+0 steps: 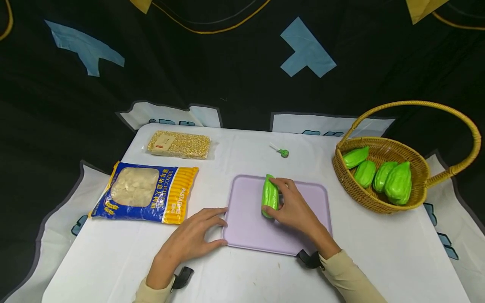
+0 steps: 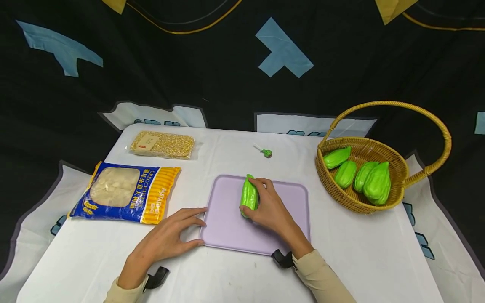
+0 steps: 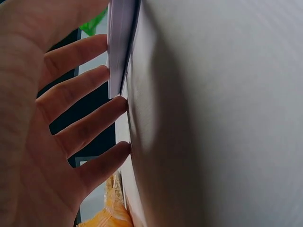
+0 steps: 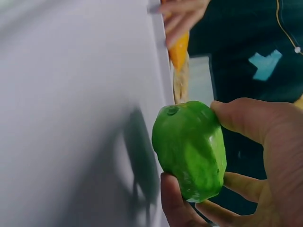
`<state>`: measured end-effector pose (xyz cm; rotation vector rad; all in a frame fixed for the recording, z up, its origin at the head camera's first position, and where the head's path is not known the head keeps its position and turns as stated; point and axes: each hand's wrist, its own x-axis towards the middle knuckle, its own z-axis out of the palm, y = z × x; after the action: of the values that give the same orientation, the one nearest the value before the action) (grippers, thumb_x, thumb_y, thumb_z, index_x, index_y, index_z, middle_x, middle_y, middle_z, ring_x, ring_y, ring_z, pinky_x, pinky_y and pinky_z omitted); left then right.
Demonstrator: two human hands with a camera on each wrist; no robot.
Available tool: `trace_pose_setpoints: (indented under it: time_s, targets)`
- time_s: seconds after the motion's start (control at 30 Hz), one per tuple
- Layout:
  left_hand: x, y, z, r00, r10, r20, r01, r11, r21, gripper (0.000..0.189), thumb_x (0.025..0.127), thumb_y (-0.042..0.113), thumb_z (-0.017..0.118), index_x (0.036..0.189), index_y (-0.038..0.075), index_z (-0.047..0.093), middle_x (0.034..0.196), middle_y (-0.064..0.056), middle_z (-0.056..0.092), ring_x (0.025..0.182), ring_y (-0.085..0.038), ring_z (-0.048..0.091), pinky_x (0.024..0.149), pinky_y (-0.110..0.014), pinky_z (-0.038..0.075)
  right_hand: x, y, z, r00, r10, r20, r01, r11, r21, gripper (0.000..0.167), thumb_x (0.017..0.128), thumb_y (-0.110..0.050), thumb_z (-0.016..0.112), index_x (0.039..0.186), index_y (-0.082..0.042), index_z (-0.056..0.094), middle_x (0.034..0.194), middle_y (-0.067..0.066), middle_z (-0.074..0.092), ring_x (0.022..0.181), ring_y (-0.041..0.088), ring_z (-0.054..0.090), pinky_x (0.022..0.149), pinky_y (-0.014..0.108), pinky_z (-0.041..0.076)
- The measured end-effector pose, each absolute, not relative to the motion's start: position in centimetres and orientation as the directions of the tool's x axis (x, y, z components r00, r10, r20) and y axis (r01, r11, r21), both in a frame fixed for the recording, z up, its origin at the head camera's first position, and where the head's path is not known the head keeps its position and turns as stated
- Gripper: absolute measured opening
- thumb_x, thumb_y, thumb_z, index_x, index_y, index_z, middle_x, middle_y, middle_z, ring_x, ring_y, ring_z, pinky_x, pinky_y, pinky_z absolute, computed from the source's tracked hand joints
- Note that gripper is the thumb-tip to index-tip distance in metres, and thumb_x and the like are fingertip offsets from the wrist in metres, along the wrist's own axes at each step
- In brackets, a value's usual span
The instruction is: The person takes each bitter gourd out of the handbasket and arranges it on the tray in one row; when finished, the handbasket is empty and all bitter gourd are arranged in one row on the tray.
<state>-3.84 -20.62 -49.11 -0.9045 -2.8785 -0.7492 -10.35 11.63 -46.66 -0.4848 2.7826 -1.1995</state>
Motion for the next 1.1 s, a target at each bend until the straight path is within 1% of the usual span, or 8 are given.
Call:
trace_pose_setpoints:
  time_s: [0.1,0.2,0.3,0.53,0.77,0.97,1.1]
  targets:
    - [-3.8,-20.6,-49.1,-0.833,0.528,0.166,0.543,0.721,0.431,0.040,0.086,0.047,0.091,0.115,0.024,0.077,0.156,0.003,0.060,0.140,-0.020,0.059,0.117,-0.043,0.052,-10.4,10.1,-46.9,-0.940,-0.338,0.043,-0.266,0.649,-0.713,0.088,0.085,-0.027,0.092,0.160,-0.011,0.049,0.155,0.021,0.048,0.099,0.023,0.064,0.076,0.030,0.059]
    - [-3.8,-20.5,-49.0,-0.836,0.524,0.165,0.539,0.725,0.427,0.040,0.086,0.048,0.090,0.116,0.024,0.077,0.157,0.004,0.060,0.141,-0.020,0.059,0.118,-0.042,0.051,-10.6,8.8,-47.1,-0.933,-0.357,0.035,-0.278,0.659,-0.699,0.087,0.086,-0.029,0.091,0.160,-0.011,0.049,0.155,0.021,0.048,0.112,0.028,0.063,0.089,0.039,0.060]
    - [-3.8,-20.4,-49.0,-0.837,0.521,0.169,0.539,0.726,0.427,0.040,0.086,0.048,0.091,0.116,0.024,0.077,0.157,0.004,0.060,0.141,-0.019,0.059,0.119,-0.041,0.051,-10.9,7.6,-47.3,-0.932,-0.362,0.027,-0.277,0.662,-0.697,0.086,0.087,-0.032,0.091,0.160,-0.010,0.049,0.154,0.021,0.049,0.118,0.031,0.064,0.097,0.044,0.060]
    - [-3.7,-20.2,-49.0,-0.834,0.516,0.194,0.546,0.722,0.426,0.039,0.085,0.046,0.091,0.114,0.024,0.077,0.153,0.003,0.062,0.140,-0.019,0.060,0.118,-0.041,0.052,-11.3,5.8,-47.3,-0.934,-0.357,-0.007,-0.246,0.658,-0.711,0.088,0.088,-0.037,0.090,0.161,-0.010,0.049,0.154,0.019,0.049,0.114,0.029,0.064,0.096,0.043,0.060]
    - [-3.3,-20.2,-49.1,-0.843,0.508,0.176,0.529,0.725,0.441,0.039,0.085,0.045,0.092,0.115,0.024,0.077,0.154,0.003,0.062,0.141,-0.020,0.059,0.118,-0.042,0.051,-11.6,4.6,-47.6,-0.929,-0.368,-0.023,-0.238,0.645,-0.726,0.087,0.090,-0.040,0.088,0.161,-0.009,0.048,0.154,0.020,0.049,0.114,0.028,0.064,0.095,0.042,0.060]
    - [-3.2,-20.4,-49.3,-0.842,0.506,0.187,0.531,0.719,0.447,0.039,0.085,0.044,0.092,0.115,0.024,0.077,0.153,0.003,0.063,0.140,-0.020,0.059,0.118,-0.041,0.052,-11.9,3.8,-47.8,-0.925,-0.378,-0.025,-0.248,0.653,-0.716,0.087,0.092,-0.041,0.085,0.163,-0.009,0.045,0.158,0.021,0.047,0.120,0.031,0.064,0.098,0.045,0.060]
    - [-3.2,-20.4,-49.3,-0.842,0.504,0.194,0.532,0.716,0.452,0.038,0.085,0.044,0.093,0.114,0.024,0.077,0.152,0.003,0.063,0.139,-0.019,0.060,0.117,-0.041,0.052,-11.8,3.8,-47.7,-0.923,-0.385,-0.018,-0.258,0.651,-0.714,0.088,0.093,-0.041,0.085,0.164,-0.009,0.043,0.159,0.019,0.047,0.132,0.033,0.060,0.109,0.049,0.056]
